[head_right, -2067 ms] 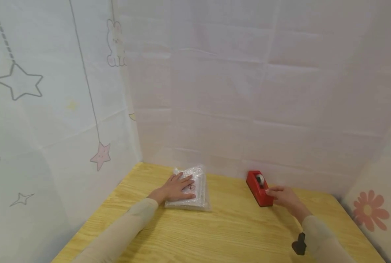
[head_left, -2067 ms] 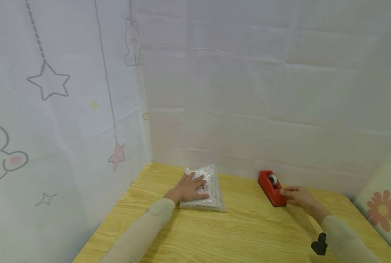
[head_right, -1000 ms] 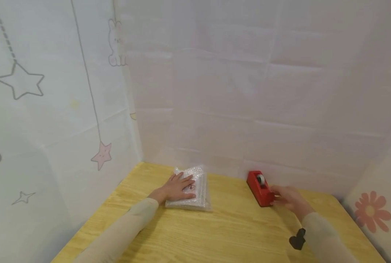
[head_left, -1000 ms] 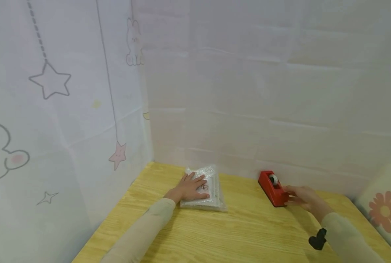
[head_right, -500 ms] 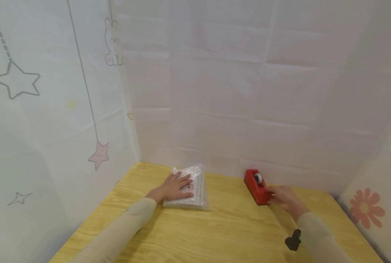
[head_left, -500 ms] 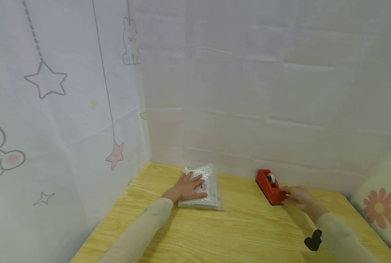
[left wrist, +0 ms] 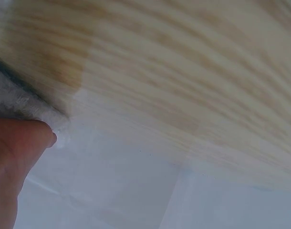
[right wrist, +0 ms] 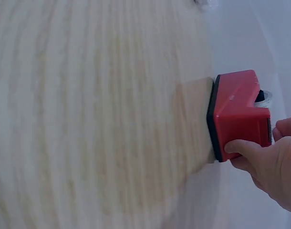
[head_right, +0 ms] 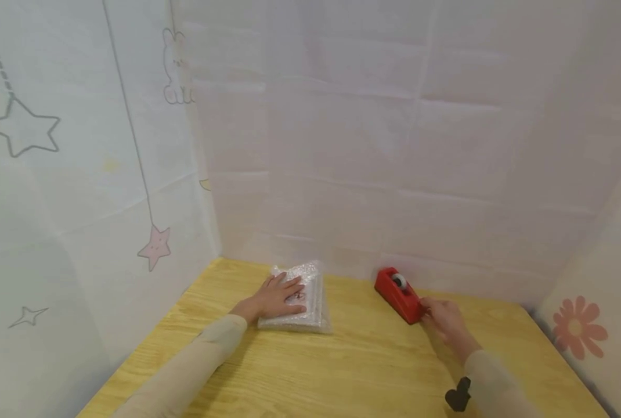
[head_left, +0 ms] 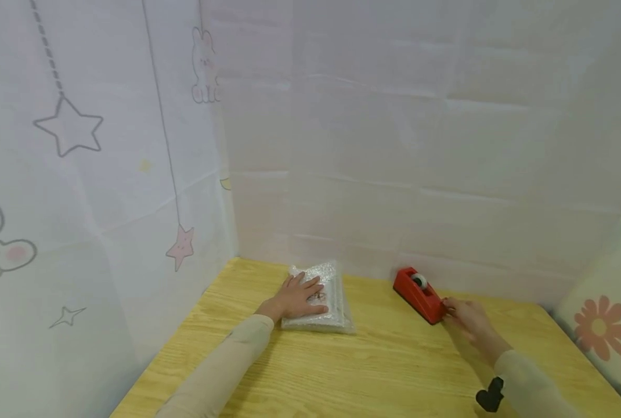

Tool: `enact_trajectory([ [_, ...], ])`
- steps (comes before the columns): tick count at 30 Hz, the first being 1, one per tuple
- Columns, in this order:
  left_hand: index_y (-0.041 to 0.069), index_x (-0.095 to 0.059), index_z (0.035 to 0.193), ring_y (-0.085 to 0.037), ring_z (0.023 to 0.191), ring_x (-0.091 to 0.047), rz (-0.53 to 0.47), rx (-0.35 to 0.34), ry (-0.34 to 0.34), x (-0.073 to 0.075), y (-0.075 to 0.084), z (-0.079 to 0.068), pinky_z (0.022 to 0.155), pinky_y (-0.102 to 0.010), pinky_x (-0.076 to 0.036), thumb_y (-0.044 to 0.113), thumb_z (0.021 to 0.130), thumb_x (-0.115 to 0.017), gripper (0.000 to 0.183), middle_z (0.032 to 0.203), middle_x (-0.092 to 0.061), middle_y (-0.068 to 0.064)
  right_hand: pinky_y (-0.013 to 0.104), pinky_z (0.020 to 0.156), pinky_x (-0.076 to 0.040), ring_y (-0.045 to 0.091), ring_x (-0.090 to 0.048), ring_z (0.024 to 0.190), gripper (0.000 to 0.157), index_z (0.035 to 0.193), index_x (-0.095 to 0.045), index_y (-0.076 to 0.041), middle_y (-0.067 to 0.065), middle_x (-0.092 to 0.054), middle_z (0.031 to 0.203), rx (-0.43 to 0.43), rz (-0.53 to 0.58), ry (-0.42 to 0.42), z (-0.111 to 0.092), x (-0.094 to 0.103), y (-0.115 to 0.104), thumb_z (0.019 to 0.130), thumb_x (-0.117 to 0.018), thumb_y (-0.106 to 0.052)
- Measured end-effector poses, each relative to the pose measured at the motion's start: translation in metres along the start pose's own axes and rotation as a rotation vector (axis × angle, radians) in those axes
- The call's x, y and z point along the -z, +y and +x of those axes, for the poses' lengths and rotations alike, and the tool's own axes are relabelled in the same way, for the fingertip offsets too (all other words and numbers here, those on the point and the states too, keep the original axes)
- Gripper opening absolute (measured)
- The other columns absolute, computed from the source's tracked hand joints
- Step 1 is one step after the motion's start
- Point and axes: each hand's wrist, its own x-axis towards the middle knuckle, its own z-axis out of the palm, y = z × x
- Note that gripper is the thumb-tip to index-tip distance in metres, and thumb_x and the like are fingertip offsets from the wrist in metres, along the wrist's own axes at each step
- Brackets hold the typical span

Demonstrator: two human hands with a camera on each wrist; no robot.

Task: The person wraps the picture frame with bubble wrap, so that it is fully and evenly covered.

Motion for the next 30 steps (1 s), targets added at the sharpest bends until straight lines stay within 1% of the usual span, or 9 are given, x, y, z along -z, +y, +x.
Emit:
enact_trajectory([
  [3,0.021,-0.038,0.16,-0.042,0.152,-0.01,0.003,-0.002,-0.001,0.004,0.0,0.002,0.116,-0.065,-0.009,0.081,0.093,-0.037,0.09,0.167,-0.024,-0.003,0.037,0.099,-0.049,0.014,-0.066,0.098,0.038,0.13,-0.047,0.02,0.01,-0.063,0.109,-0.005,0.088,0.033,0.0,0.0,0.002,0.102,-0.049,-0.004],
  [5,0.022,-0.038,0.16,-0.042,0.152,-0.011,0.011,-0.005,0.001,0.006,-0.001,0.003,0.116,-0.065,-0.009,0.082,0.093,-0.036,0.09,0.167,-0.023,-0.003,0.035,0.1,-0.048,0.012,-0.066,0.097,0.036,0.13,-0.048,0.018,0.009,-0.062,0.111,-0.016,0.122,0.06,-0.002,-0.002,0.003,0.101,-0.049,-0.005],
  [9,0.021,-0.039,0.16,-0.043,0.151,-0.011,-0.005,-0.006,0.002,0.006,-0.002,0.004,0.116,-0.066,-0.009,0.08,0.093,-0.039,0.089,0.167,-0.024,-0.003,0.032,0.099,-0.049,0.01,-0.064,0.097,0.039,0.133,-0.048,0.017,0.021,-0.05,0.13,-0.022,0.111,0.087,-0.009,-0.009,0.003,0.103,-0.05,-0.008],
  [12,0.021,-0.039,0.159,-0.043,0.151,-0.011,-0.013,-0.003,0.0,0.002,-0.002,0.003,0.116,-0.066,-0.008,0.082,0.092,-0.038,0.09,0.167,-0.025,-0.003,0.033,0.099,-0.049,0.012,-0.062,0.101,0.039,0.13,-0.048,0.022,0.03,-0.039,0.142,0.0,0.091,0.068,-0.015,-0.017,0.004,0.103,-0.05,-0.006],
  [16,0.022,-0.038,0.16,-0.042,0.152,-0.01,-0.002,0.0,0.002,-0.003,-0.002,0.002,0.116,-0.065,-0.007,0.087,0.089,-0.03,0.096,0.167,-0.024,-0.002,0.036,0.1,-0.049,0.018,-0.06,0.112,0.036,0.121,-0.052,0.024,0.035,-0.031,0.15,0.055,0.001,0.03,-0.022,-0.03,0.011,0.105,-0.053,-0.009],
  [20,0.02,-0.038,0.16,-0.043,0.152,-0.009,-0.019,0.005,0.002,-0.004,-0.006,-0.001,0.116,-0.065,-0.005,0.086,0.09,-0.032,0.096,0.167,-0.024,-0.004,0.037,0.098,-0.05,0.03,-0.055,0.125,0.036,0.119,-0.058,0.017,0.031,-0.046,0.145,0.134,-0.238,0.046,-0.026,-0.045,0.022,0.106,-0.058,-0.017],
  [23,0.02,-0.038,0.16,-0.043,0.151,-0.009,-0.013,0.005,0.006,-0.003,-0.01,-0.003,0.116,-0.065,-0.006,0.085,0.09,-0.032,0.095,0.167,-0.024,-0.004,0.046,0.107,-0.042,0.04,-0.042,0.137,0.041,0.125,-0.061,0.013,0.029,-0.05,0.144,0.161,-0.356,0.073,-0.029,-0.055,0.026,0.106,-0.059,-0.024],
  [26,0.021,-0.039,0.16,-0.043,0.151,-0.011,-0.002,0.006,0.023,0.001,-0.013,-0.003,0.116,-0.065,-0.008,0.085,0.091,-0.032,0.094,0.167,-0.024,-0.004,0.053,0.113,-0.032,0.045,-0.028,0.145,0.043,0.124,-0.061,0.014,0.03,-0.047,0.147,0.17,-0.368,0.096,-0.028,-0.062,0.023,0.106,-0.059,-0.026],
  [30,0.021,-0.039,0.159,-0.044,0.151,-0.012,-0.01,0.008,0.033,0.007,-0.015,-0.004,0.116,-0.065,-0.008,0.082,0.093,-0.036,0.091,0.167,-0.025,-0.004,0.051,0.112,-0.032,0.043,-0.028,0.145,0.04,0.12,-0.062,0.015,0.029,-0.046,0.149,0.157,-0.323,0.109,-0.024,-0.067,0.02,0.105,-0.06,-0.023],
])
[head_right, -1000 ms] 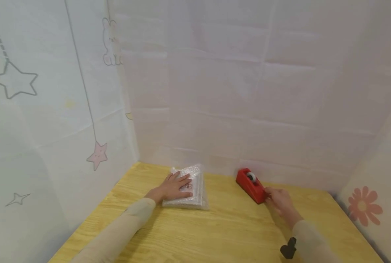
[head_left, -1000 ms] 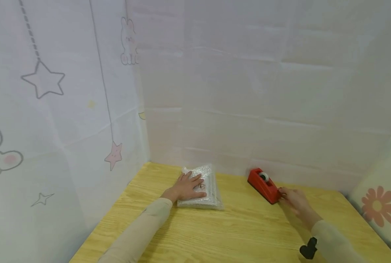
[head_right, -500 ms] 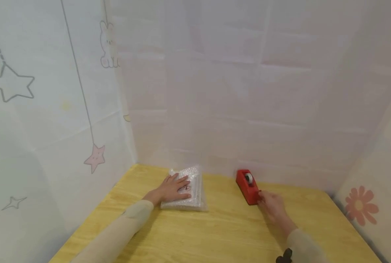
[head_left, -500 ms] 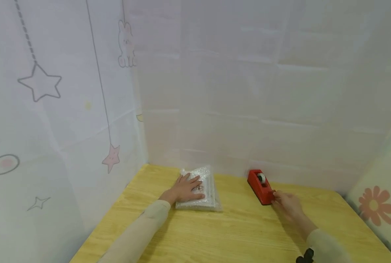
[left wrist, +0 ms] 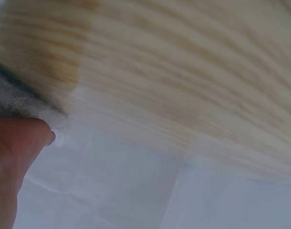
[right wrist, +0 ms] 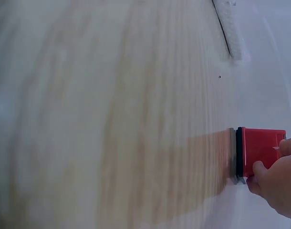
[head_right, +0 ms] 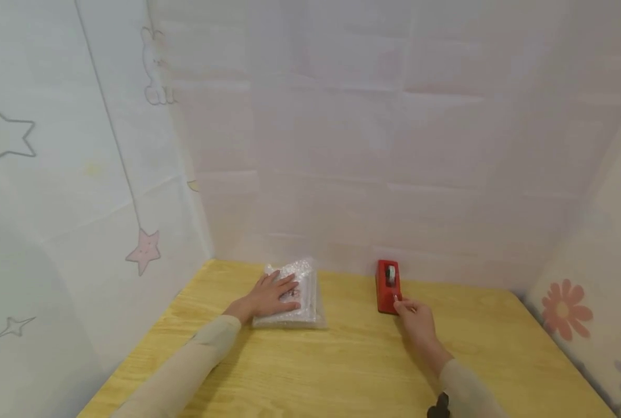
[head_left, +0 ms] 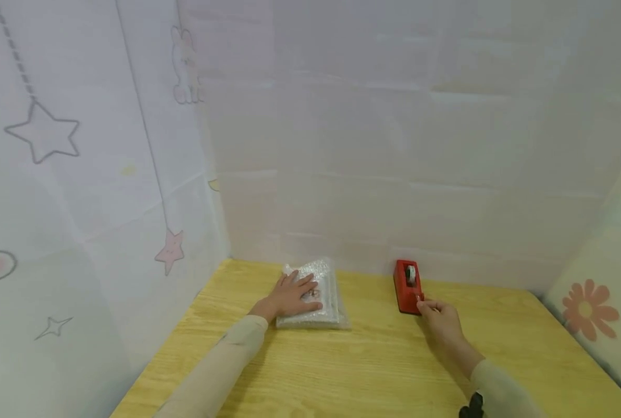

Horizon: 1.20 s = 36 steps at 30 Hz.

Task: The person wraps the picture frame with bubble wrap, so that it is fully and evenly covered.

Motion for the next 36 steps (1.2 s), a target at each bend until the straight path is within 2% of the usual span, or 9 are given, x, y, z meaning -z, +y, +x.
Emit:
enact_trajectory([
  [7,0.02,-0.041,0.159,-0.045,0.15,-0.014,0.005,-0.01,0.004,0.002,0.001,-0.001,0.115,-0.067,-0.01,0.079,0.094,-0.039,0.087,0.166,-0.027,-0.005,0.051,0.114,-0.029,0.041,-0.029,0.144,0.039,0.118,-0.064,0.016,0.026,-0.042,0.153,-0.106,0.141,0.01,0.005,0.002,0.0,0.101,-0.066,-0.02],
  [9,0.02,-0.041,0.159,-0.045,0.15,-0.014,0.006,-0.013,0.01,0.001,0.001,-0.002,0.115,-0.067,-0.01,0.078,0.094,-0.038,0.087,0.166,-0.027,-0.005,0.048,0.113,-0.031,0.037,-0.031,0.143,0.034,0.109,-0.065,0.014,0.024,-0.041,0.154,-0.128,0.186,0.013,0.005,0.002,0.0,0.1,-0.067,-0.019],
  [14,0.018,-0.042,0.158,-0.046,0.15,-0.015,-0.01,-0.013,0.015,0.002,0.0,-0.001,0.115,-0.067,-0.01,0.076,0.095,-0.042,0.085,0.165,-0.028,-0.006,0.027,0.096,-0.045,0.023,-0.04,0.131,0.02,0.085,-0.06,0.002,0.018,-0.042,0.154,-0.148,0.308,0.012,0.006,0.0,0.0,0.099,-0.064,-0.013],
  [17,0.018,-0.041,0.158,-0.046,0.15,-0.014,-0.01,-0.013,0.008,0.002,0.0,-0.001,0.115,-0.067,-0.009,0.078,0.095,-0.04,0.087,0.166,-0.027,-0.006,0.019,0.084,-0.047,0.02,-0.041,0.122,0.013,0.089,-0.06,0.003,0.018,-0.044,0.153,-0.157,0.35,0.018,0.006,-0.002,0.001,0.097,-0.061,-0.008],
  [21,0.02,-0.04,0.159,-0.044,0.15,-0.014,0.01,-0.011,0.011,0.0,-0.001,0.001,0.115,-0.067,-0.01,0.081,0.093,-0.035,0.09,0.166,-0.026,-0.004,0.023,0.098,-0.045,0.023,-0.041,0.131,0.014,0.098,-0.063,0.007,0.019,-0.042,0.155,-0.156,0.378,0.023,0.006,-0.002,0.004,0.096,-0.059,-0.006],
  [27,0.021,-0.039,0.16,-0.043,0.151,-0.013,0.026,-0.002,0.004,-0.003,-0.004,0.002,0.116,-0.066,-0.01,0.084,0.091,-0.031,0.093,0.166,-0.026,-0.002,0.04,0.112,-0.035,0.028,-0.036,0.142,0.028,0.069,-0.047,-0.006,0.018,-0.045,0.153,-0.151,0.29,0.038,0.012,-0.007,0.011,0.092,-0.063,-0.005],
  [31,0.022,-0.037,0.16,-0.043,0.151,-0.011,0.008,-0.003,-0.01,-0.001,-0.001,0.0,0.116,-0.066,-0.009,0.084,0.092,-0.031,0.093,0.167,-0.024,-0.002,0.041,0.108,-0.036,0.029,-0.038,0.139,0.014,0.08,-0.066,0.002,0.018,-0.049,0.15,-0.161,0.189,0.068,0.017,-0.008,0.017,0.089,-0.067,-0.008],
  [34,0.021,-0.036,0.16,-0.044,0.151,-0.01,-0.003,0.0,-0.012,0.002,0.0,0.0,0.116,-0.066,-0.009,0.084,0.091,-0.032,0.094,0.167,-0.023,-0.003,0.045,0.11,-0.036,0.033,-0.038,0.14,0.024,0.097,-0.069,0.01,0.02,-0.049,0.149,-0.144,0.115,0.067,0.022,-0.005,0.019,0.091,-0.068,-0.013],
  [36,0.021,-0.035,0.161,-0.043,0.151,-0.009,-0.001,0.001,-0.009,0.003,0.0,0.001,0.116,-0.066,-0.008,0.085,0.091,-0.031,0.095,0.167,-0.022,-0.003,0.048,0.112,-0.034,0.036,-0.037,0.142,0.028,0.097,-0.067,0.011,0.02,-0.049,0.15,-0.13,0.072,0.056,0.024,-0.002,0.019,0.093,-0.069,-0.016],
])
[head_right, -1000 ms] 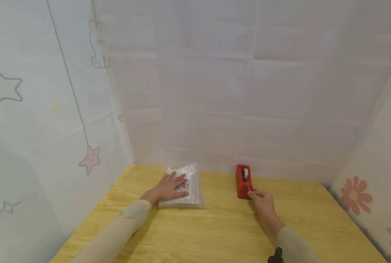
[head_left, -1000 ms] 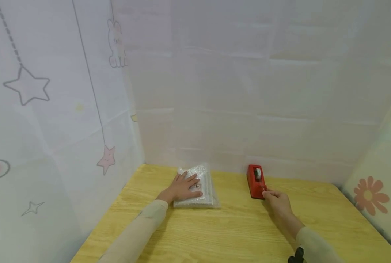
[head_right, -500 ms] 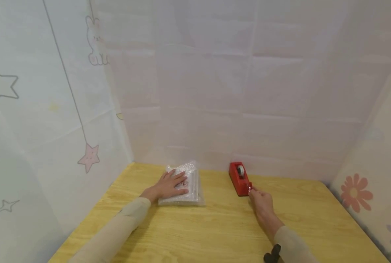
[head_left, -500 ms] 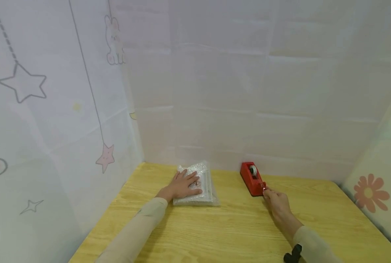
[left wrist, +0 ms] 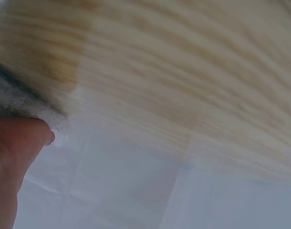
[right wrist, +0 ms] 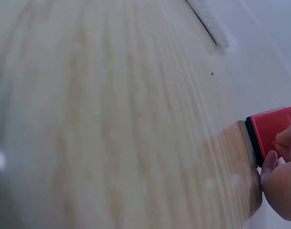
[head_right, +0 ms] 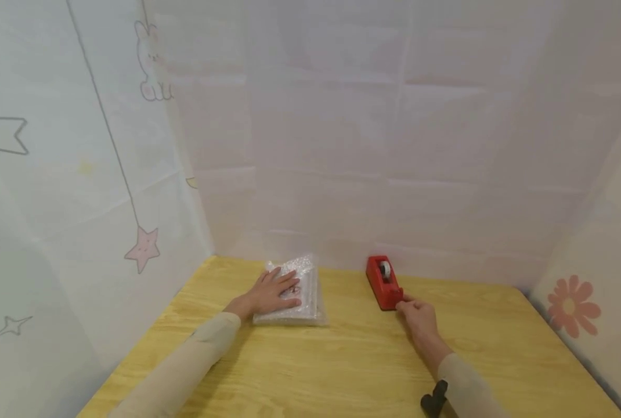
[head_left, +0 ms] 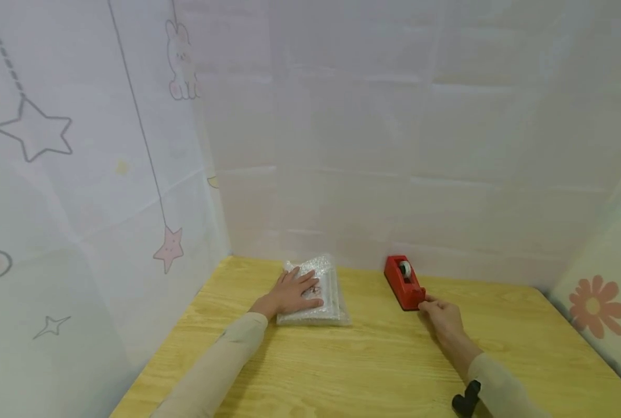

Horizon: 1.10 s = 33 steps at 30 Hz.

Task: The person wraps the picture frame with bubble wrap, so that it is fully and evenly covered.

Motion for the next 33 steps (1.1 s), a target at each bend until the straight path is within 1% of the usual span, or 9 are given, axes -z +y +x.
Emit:
enact_trajectory([
  [7,0.023,-0.037,0.161,-0.042,0.152,-0.005,-0.084,-0.004,0.032,-0.01,-0.002,0.008,0.117,-0.064,0.0,0.087,0.089,-0.032,0.097,0.168,-0.021,-0.001,0.052,0.115,-0.028,0.044,-0.033,0.143,0.033,0.094,-0.066,0.013,0.024,-0.046,0.151,0.053,-0.087,-0.029,0.003,0.011,-0.003,0.095,-0.07,-0.019],
  [12,0.021,-0.037,0.16,-0.043,0.152,-0.007,-0.084,-0.008,0.014,-0.005,0.003,0.004,0.116,-0.065,-0.003,0.084,0.091,-0.034,0.093,0.168,-0.023,-0.003,0.047,0.108,-0.037,0.042,-0.042,0.137,0.024,0.083,-0.065,0.01,0.025,-0.052,0.146,0.089,-0.126,-0.02,0.005,0.01,0.003,0.094,-0.067,-0.012],
  [15,0.022,-0.036,0.161,-0.042,0.152,-0.006,-0.056,-0.003,0.006,-0.005,0.002,0.003,0.116,-0.065,-0.003,0.081,0.093,-0.035,0.09,0.168,-0.021,-0.002,0.043,0.106,-0.037,0.038,-0.047,0.135,0.026,0.08,-0.066,0.009,0.022,-0.056,0.142,0.124,-0.145,-0.036,0.005,0.009,0.007,0.095,-0.068,-0.013],
  [21,0.022,-0.036,0.16,-0.043,0.152,-0.009,-0.009,0.003,-0.012,0.001,0.001,-0.001,0.116,-0.066,-0.006,0.079,0.094,-0.037,0.087,0.167,-0.022,-0.002,0.052,0.116,-0.025,0.036,-0.039,0.142,0.04,0.104,-0.074,0.005,0.013,-0.055,0.146,0.145,-0.171,-0.124,-0.005,0.019,0.013,0.098,-0.07,-0.035],
  [24,0.022,-0.037,0.16,-0.043,0.152,-0.009,-0.013,0.0,-0.019,0.0,0.0,-0.001,0.116,-0.066,-0.007,0.08,0.093,-0.037,0.089,0.167,-0.023,-0.003,0.05,0.115,-0.029,0.032,-0.042,0.14,0.041,0.115,-0.074,0.001,0.01,-0.058,0.144,0.127,-0.172,-0.159,-0.013,0.025,0.011,0.099,-0.069,-0.037],
  [27,0.022,-0.037,0.16,-0.043,0.151,-0.01,0.0,0.001,-0.018,0.0,0.0,-0.001,0.116,-0.066,-0.008,0.084,0.091,-0.034,0.092,0.167,-0.023,-0.003,0.042,0.102,-0.045,0.03,-0.056,0.124,0.038,0.117,-0.072,0.002,0.013,-0.067,0.129,0.128,-0.156,-0.221,-0.019,0.028,0.005,0.1,-0.069,-0.032],
  [29,0.022,-0.038,0.16,-0.043,0.151,-0.01,-0.007,-0.002,-0.01,-0.001,0.0,0.0,0.115,-0.067,-0.007,0.085,0.09,-0.034,0.093,0.167,-0.023,-0.003,0.037,0.083,-0.054,0.027,-0.063,0.103,0.035,0.114,-0.071,0.003,0.014,-0.071,0.112,0.148,-0.176,-0.28,-0.021,0.031,-0.002,0.101,-0.068,-0.029],
  [31,0.02,-0.038,0.16,-0.044,0.151,-0.009,-0.027,0.003,-0.014,0.001,0.0,-0.002,0.115,-0.067,-0.006,0.084,0.09,-0.036,0.094,0.167,-0.023,-0.004,0.035,0.069,-0.054,0.028,-0.064,0.088,0.032,0.111,-0.068,0.005,0.017,-0.07,0.1,0.199,-0.223,-0.372,-0.021,0.033,-0.01,0.102,-0.066,-0.025],
  [33,0.018,-0.04,0.159,-0.045,0.151,-0.009,-0.046,0.003,-0.017,0.002,0.001,-0.003,0.115,-0.068,-0.006,0.083,0.091,-0.04,0.094,0.167,-0.024,-0.005,0.036,0.063,-0.053,0.031,-0.063,0.081,0.03,0.11,-0.066,0.006,0.02,-0.068,0.095,0.271,-0.288,-0.466,-0.02,0.036,-0.019,0.104,-0.063,-0.023],
])
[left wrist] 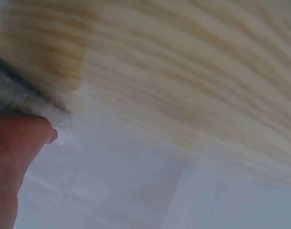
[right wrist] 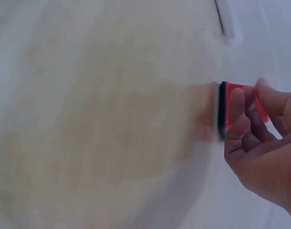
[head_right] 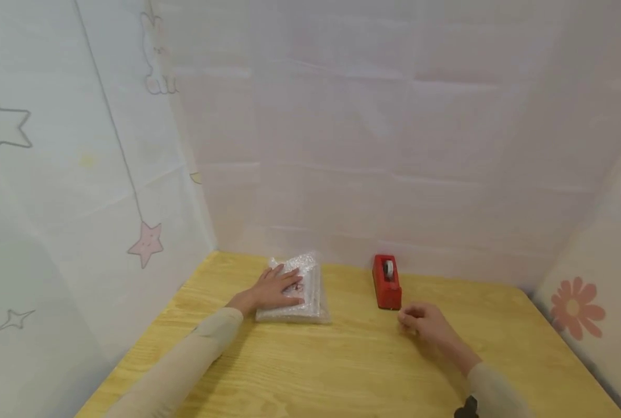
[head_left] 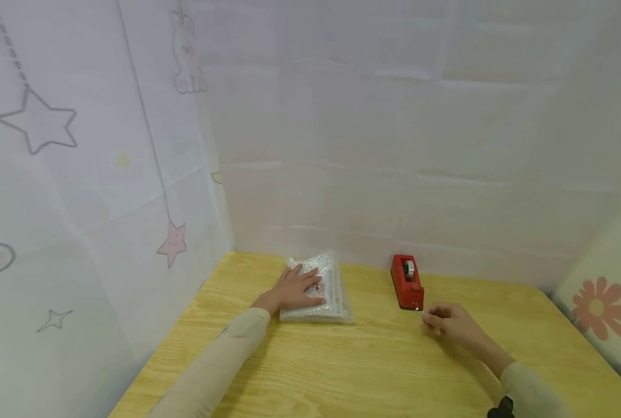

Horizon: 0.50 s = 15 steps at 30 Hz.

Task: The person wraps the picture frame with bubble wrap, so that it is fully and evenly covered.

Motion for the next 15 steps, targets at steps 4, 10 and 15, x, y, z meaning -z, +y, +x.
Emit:
enact_trajectory([
  [4,0.017,-0.04,0.158,-0.046,0.151,-0.009,-0.017,0.002,-0.011,0.002,0.003,-0.002,0.115,-0.068,-0.007,0.08,0.091,-0.044,0.093,0.167,-0.025,-0.006,0.04,0.067,-0.052,0.039,-0.062,0.08,0.029,0.109,-0.067,0.003,0.019,-0.067,0.088,0.098,-0.103,-0.111,0.006,0.011,-0.019,0.104,-0.062,-0.025],
  [10,0.022,-0.041,0.159,-0.043,0.151,-0.009,0.002,0.008,0.006,-0.001,0.003,-0.001,0.116,-0.066,-0.007,0.085,0.089,-0.039,0.094,0.167,-0.024,-0.003,0.036,0.067,-0.05,0.036,-0.061,0.075,0.02,0.106,-0.068,-0.001,0.015,-0.064,0.081,0.201,-0.173,-0.188,0.024,0.013,-0.056,0.103,-0.063,-0.021],
  [15,0.022,-0.042,0.158,-0.043,0.152,-0.008,-0.02,0.006,0.007,0.0,0.006,0.0,0.116,-0.067,-0.006,0.084,0.089,-0.042,0.092,0.167,-0.023,-0.002,0.04,0.066,-0.052,0.032,-0.06,0.073,0.009,0.1,-0.072,-0.012,0.01,-0.066,0.084,0.272,-0.254,-0.262,0.043,0.001,-0.084,0.101,-0.067,-0.019],
])
